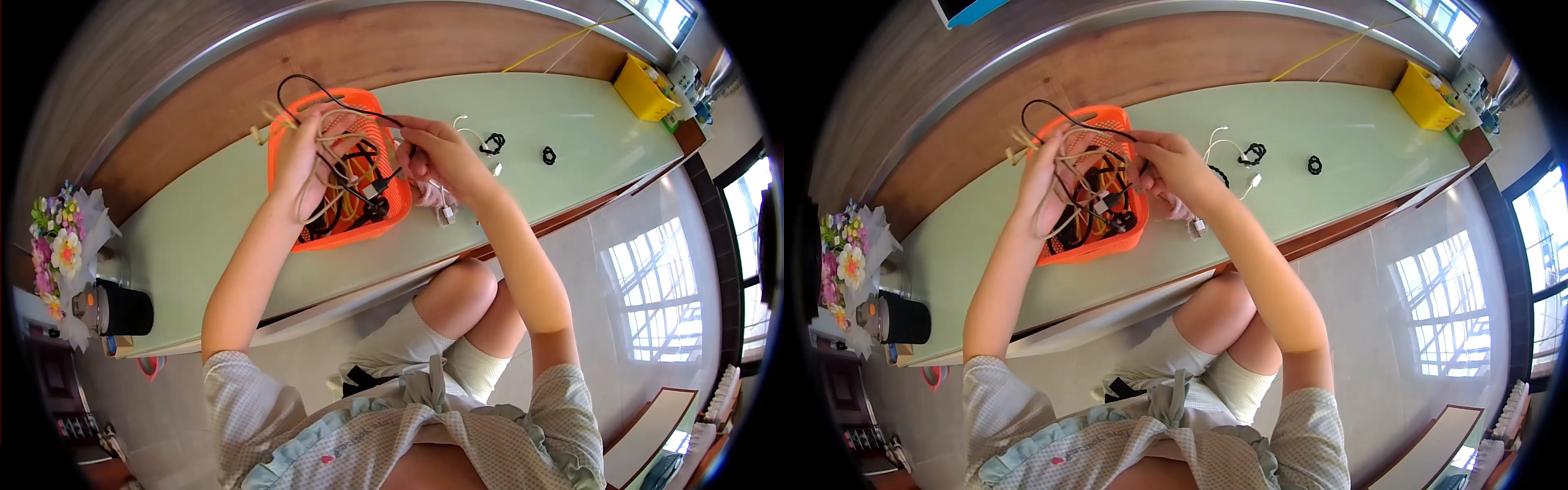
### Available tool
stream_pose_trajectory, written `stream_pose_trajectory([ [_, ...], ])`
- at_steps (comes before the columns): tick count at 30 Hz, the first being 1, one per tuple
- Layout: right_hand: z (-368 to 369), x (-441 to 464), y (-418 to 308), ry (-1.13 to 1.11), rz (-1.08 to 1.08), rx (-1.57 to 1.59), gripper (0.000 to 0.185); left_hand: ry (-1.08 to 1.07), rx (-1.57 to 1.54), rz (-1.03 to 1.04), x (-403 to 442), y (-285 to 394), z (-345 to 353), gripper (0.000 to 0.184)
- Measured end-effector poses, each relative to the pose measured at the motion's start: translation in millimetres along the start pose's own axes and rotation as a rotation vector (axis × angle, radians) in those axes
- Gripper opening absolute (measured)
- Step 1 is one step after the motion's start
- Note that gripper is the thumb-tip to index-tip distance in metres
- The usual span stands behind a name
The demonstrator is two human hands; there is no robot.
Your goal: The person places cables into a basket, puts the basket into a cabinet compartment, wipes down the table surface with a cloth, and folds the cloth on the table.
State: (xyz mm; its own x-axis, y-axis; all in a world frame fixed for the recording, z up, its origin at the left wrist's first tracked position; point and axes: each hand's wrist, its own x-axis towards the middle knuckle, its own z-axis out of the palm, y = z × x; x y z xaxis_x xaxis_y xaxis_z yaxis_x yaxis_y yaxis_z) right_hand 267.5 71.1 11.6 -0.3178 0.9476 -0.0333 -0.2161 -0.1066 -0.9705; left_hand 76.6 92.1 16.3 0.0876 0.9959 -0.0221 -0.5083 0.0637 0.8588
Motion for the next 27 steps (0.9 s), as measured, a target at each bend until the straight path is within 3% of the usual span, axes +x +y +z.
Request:
stream_pose_trajectory([
  [6, 12, -6, 1, -0.024, 0.017, -0.435, 0.036, -0.190, 0.079, -0.279, 25, -9, -15, 0.021],
  [8, 17, -5, 2, -0.002, -0.019, -0.621, 0.026, -0.213, 0.190, -0.365, 32, -10, -22, 0.027],
  [12, 24, 2, 4, -0.011, -0.094, -0.917, 0.020, -0.222, 0.364, -0.397, 26, 14, -22, 0.018],
  [13, 25, 5, 5, -0.034, -0.094, -0.959, 0.020, -0.195, 0.389, -0.327, 30, 9, -27, 0.035],
  [16, 34, 6, -4, -0.047, -0.004, -1.114, 0.021, -0.362, 0.552, -0.304, 35, 14, -35, 0.051],
  [17, 35, 6, -5, -0.044, -0.005, -1.124, 0.022, -0.353, 0.772, -0.298, 32, 23, -37, 0.060],
  [20, 33, 5, -5, -0.005, -0.073, -1.171, 0.028, -0.444, 1.017, 0.036, 38, 26, -52, 0.071],
  [21, 31, 5, -2, 0.033, -0.138, -1.197, 0.031, -0.341, 1.188, 0.252, 29, 30, -49, 0.079],
  [24, 32, 8, -1, 0.159, -0.256, -1.285, 0.043, -0.094, 1.369, 0.446, 19, 39, -45, 0.088],
  [25, 34, 9, 0, 0.194, -0.302, -1.302, 0.044, -0.030, 1.489, 0.691, 21, 34, -50, 0.082],
  [27, 38, 12, 2, 0.207, -0.379, -1.320, 0.044, -0.161, 1.453, 0.519, 26, 32, -52, 0.069],
])
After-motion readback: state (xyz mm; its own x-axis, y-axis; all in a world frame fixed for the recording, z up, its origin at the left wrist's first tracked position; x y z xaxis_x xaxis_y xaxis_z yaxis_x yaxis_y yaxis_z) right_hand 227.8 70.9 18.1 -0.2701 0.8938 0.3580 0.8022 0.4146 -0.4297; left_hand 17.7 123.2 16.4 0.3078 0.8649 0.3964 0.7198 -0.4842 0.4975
